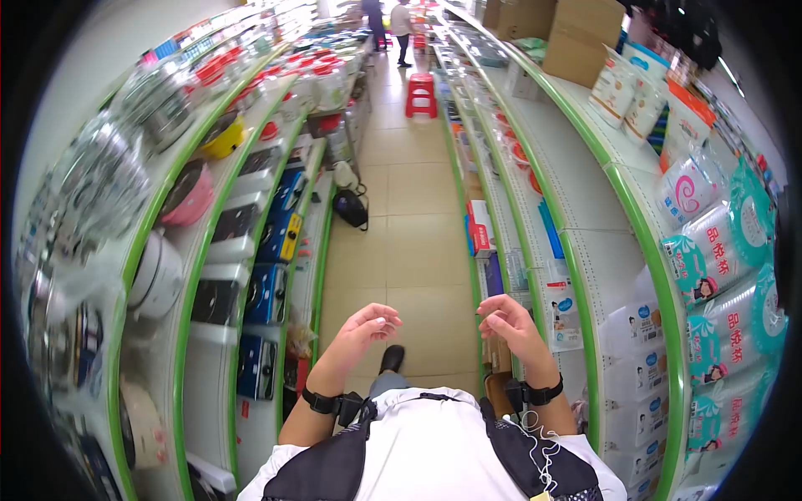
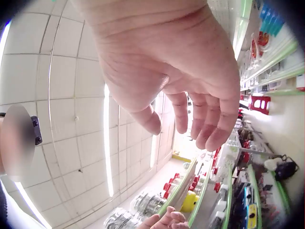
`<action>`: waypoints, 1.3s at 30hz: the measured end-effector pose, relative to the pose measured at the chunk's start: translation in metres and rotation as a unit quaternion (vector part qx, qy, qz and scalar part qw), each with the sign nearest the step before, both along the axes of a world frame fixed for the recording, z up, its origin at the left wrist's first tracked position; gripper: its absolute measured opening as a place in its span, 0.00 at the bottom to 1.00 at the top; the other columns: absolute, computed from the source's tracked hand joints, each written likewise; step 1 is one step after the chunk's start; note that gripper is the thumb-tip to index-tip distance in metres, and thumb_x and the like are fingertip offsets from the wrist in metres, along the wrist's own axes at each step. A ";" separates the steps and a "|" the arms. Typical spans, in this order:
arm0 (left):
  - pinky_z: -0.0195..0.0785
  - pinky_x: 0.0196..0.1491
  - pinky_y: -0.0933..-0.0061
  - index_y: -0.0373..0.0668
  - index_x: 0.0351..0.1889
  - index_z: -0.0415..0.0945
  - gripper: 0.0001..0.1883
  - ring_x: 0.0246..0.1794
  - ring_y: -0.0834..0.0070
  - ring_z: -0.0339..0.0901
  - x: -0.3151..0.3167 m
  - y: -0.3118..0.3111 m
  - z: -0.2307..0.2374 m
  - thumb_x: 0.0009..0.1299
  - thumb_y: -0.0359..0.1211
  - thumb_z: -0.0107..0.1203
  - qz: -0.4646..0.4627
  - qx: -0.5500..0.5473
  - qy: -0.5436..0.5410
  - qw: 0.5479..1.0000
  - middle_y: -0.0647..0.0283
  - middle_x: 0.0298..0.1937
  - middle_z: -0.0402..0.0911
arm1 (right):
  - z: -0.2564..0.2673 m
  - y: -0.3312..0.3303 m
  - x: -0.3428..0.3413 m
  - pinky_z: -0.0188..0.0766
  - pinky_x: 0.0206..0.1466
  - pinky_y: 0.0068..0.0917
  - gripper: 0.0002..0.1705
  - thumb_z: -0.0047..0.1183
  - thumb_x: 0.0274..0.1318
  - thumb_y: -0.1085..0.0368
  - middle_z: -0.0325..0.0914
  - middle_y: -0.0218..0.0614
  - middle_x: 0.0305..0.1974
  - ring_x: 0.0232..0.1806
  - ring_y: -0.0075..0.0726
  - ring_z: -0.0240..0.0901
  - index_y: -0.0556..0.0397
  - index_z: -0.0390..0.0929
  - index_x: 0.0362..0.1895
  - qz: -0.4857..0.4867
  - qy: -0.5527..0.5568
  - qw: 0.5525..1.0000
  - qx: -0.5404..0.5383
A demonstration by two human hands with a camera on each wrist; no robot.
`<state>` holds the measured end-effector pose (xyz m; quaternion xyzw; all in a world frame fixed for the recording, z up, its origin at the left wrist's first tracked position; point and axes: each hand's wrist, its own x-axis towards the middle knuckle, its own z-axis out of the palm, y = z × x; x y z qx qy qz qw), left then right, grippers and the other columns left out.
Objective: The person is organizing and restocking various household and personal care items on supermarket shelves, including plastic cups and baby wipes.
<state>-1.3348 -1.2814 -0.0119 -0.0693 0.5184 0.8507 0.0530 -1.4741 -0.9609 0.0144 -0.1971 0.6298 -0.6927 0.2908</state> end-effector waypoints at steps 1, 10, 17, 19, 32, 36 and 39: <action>0.69 0.56 0.72 0.39 0.55 0.76 0.13 0.49 0.76 0.77 -0.018 -0.006 0.003 0.78 0.32 0.48 -0.023 0.001 -0.006 1.000 0.61 0.51 0.81 | -0.008 0.001 -0.013 0.77 0.47 0.26 0.15 0.54 0.70 0.66 0.77 0.31 0.51 0.42 0.23 0.77 0.55 0.74 0.57 -0.021 0.007 1.000 0.009; 0.69 0.54 0.73 0.38 0.53 0.76 0.13 0.47 0.76 0.78 -0.285 -0.015 0.019 0.77 0.35 0.51 -0.242 -0.024 0.027 0.970 0.62 0.48 0.82 | 0.015 0.001 -0.090 0.77 0.49 0.25 0.16 0.55 0.69 0.65 0.76 0.32 0.51 0.45 0.25 0.76 0.54 0.74 0.58 -0.275 -0.016 0.961 -0.015; 0.69 0.55 0.72 0.39 0.55 0.75 0.12 0.48 0.76 0.78 -0.395 0.088 0.018 0.78 0.33 0.49 -0.431 -0.001 0.045 0.901 0.61 0.50 0.82 | 0.014 0.053 -0.086 0.78 0.50 0.29 0.16 0.52 0.70 0.63 0.75 0.33 0.54 0.50 0.29 0.76 0.51 0.72 0.59 -0.474 0.000 0.879 -0.060; 0.69 0.54 0.72 0.39 0.55 0.75 0.12 0.48 0.76 0.78 -0.418 0.133 0.019 0.78 0.32 0.48 -0.474 0.009 0.052 0.879 0.61 0.51 0.82 | 0.013 0.070 -0.092 0.78 0.50 0.29 0.16 0.52 0.71 0.63 0.75 0.33 0.54 0.50 0.29 0.76 0.50 0.72 0.59 -0.511 0.000 0.856 -0.077; 0.68 0.51 0.74 0.44 0.56 0.75 0.12 0.48 0.77 0.77 -0.527 0.330 0.022 0.78 0.35 0.49 -0.557 0.019 0.042 0.830 0.65 0.53 0.81 | -0.001 0.158 -0.226 0.75 0.56 0.41 0.21 0.56 0.69 0.54 0.72 0.32 0.57 0.56 0.36 0.73 0.47 0.71 0.61 -0.647 -0.043 0.754 -0.105; 0.70 0.51 0.71 0.45 0.57 0.75 0.13 0.49 0.74 0.78 -0.551 0.350 0.015 0.78 0.36 0.49 -0.577 0.027 0.034 0.815 0.63 0.54 0.81 | -0.003 0.167 -0.241 0.78 0.52 0.39 0.25 0.58 0.68 0.52 0.75 0.31 0.57 0.56 0.34 0.75 0.45 0.72 0.64 -0.678 -0.043 0.723 -0.123; 0.70 0.51 0.70 0.44 0.59 0.74 0.15 0.51 0.72 0.78 -0.569 0.364 0.010 0.78 0.37 0.51 -0.584 0.042 0.016 0.811 0.62 0.55 0.81 | -0.008 0.173 -0.252 0.78 0.52 0.38 0.27 0.56 0.68 0.49 0.75 0.32 0.60 0.57 0.35 0.75 0.46 0.71 0.65 -0.694 -0.030 0.710 -0.113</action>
